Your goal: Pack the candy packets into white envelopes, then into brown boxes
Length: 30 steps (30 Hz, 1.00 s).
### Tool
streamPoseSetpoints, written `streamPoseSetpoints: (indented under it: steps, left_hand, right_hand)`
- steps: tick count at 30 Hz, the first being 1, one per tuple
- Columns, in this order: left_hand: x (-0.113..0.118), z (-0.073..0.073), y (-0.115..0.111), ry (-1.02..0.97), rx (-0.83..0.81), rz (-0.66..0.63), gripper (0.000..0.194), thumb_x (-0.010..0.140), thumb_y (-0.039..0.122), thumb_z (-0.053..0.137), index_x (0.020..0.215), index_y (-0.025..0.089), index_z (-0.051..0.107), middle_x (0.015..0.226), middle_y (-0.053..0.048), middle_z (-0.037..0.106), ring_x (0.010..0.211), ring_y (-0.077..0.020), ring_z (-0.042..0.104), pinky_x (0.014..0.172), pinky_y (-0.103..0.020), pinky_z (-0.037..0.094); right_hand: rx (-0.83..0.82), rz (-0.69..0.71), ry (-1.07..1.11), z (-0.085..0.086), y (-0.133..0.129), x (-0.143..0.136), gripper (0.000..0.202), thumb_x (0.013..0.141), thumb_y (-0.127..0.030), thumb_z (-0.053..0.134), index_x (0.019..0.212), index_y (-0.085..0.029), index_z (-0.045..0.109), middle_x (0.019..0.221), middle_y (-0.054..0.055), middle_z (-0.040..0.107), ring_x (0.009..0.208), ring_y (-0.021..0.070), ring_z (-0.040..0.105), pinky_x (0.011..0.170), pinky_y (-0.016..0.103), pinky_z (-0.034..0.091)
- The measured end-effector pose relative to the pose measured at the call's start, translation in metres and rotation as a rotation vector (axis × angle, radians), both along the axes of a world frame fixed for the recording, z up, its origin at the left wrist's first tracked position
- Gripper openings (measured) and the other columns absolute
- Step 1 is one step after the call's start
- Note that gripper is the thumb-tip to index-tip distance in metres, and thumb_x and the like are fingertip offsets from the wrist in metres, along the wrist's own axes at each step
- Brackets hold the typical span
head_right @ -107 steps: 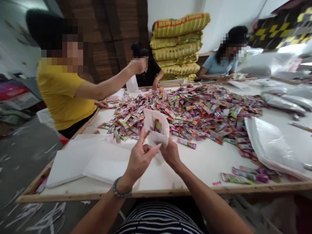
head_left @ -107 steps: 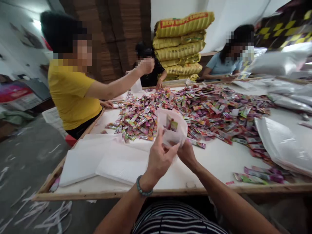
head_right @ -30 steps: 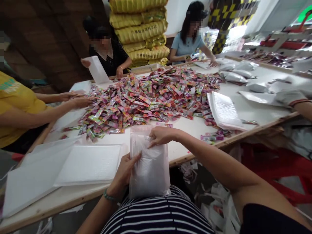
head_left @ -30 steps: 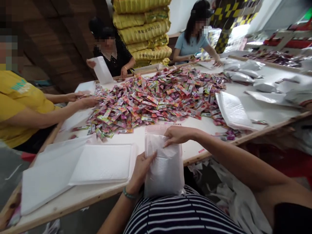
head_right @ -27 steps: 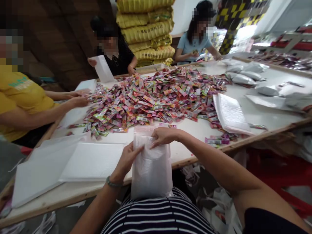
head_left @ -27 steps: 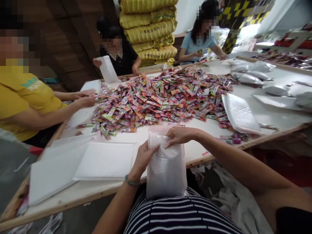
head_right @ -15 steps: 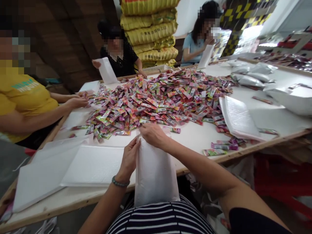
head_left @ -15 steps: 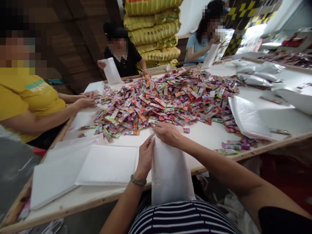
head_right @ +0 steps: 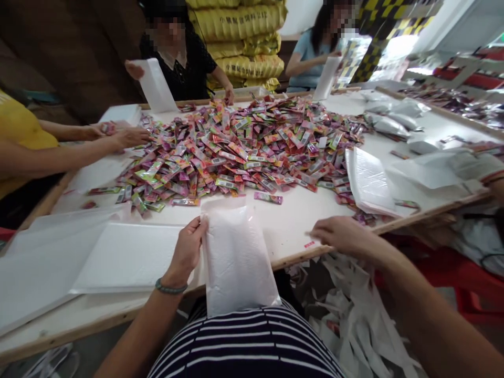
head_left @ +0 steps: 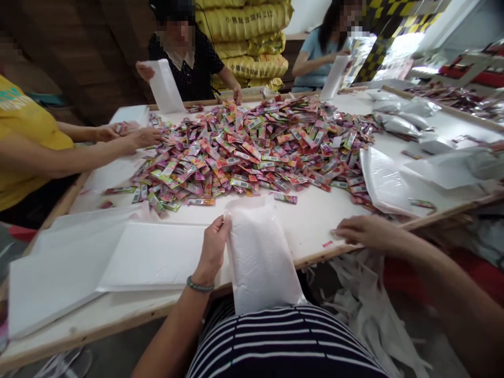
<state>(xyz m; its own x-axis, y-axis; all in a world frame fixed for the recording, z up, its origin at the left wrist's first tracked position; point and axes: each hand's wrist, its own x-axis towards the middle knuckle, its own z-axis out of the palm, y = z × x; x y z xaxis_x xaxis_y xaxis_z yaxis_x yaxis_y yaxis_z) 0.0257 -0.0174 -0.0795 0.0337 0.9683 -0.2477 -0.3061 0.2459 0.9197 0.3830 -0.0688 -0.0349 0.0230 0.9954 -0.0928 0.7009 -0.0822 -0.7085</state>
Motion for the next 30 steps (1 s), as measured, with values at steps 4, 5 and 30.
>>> streamPoseSetpoints:
  steps: [4, 5, 30]
  left_hand:
    - [0.001, 0.005, 0.003, 0.013, -0.043, -0.048, 0.055, 0.056, 0.04, 0.086, 0.099, 0.015, 0.065, 0.085, -0.001, 0.073, 0.075, -0.0132, 0.064, 0.072, -0.024, 0.049]
    - [0.004, 0.007, 0.004, 0.017, -0.057, -0.073, 0.061, 0.054, 0.037, 0.088, 0.105, 0.015, 0.062, 0.087, -0.002, 0.073, 0.076, -0.0139, 0.065, 0.074, -0.025, 0.05]
    - [0.003, -0.033, 0.056, 0.237, -0.199, -0.204, 0.055, 0.036, 0.021, 0.09, 0.085, 0.013, 0.067, 0.081, -0.003, 0.072, 0.078, -0.0199, 0.065, 0.076, -0.031, 0.051]
  right_hand:
    - [-0.193, 0.044, 0.183, -0.03, 0.006, -0.044, 0.056, 0.073, -0.058, 0.067, 0.114, -0.019, 0.068, 0.112, 0.012, 0.07, 0.103, 0.0275, 0.065, 0.089, 0.039, 0.051]
    - [-0.237, 0.021, 0.361, -0.037, 0.017, -0.061, 0.064, 0.072, -0.057, 0.069, 0.123, -0.017, 0.063, 0.116, 0.014, 0.069, 0.104, 0.0267, 0.065, 0.089, 0.038, 0.052]
    - [-0.33, 0.003, 0.736, -0.094, 0.078, -0.131, 0.046, 0.047, -0.039, 0.085, 0.08, -0.014, 0.066, 0.074, 0.0, 0.066, 0.067, 0.0153, 0.058, 0.061, 0.025, 0.046]
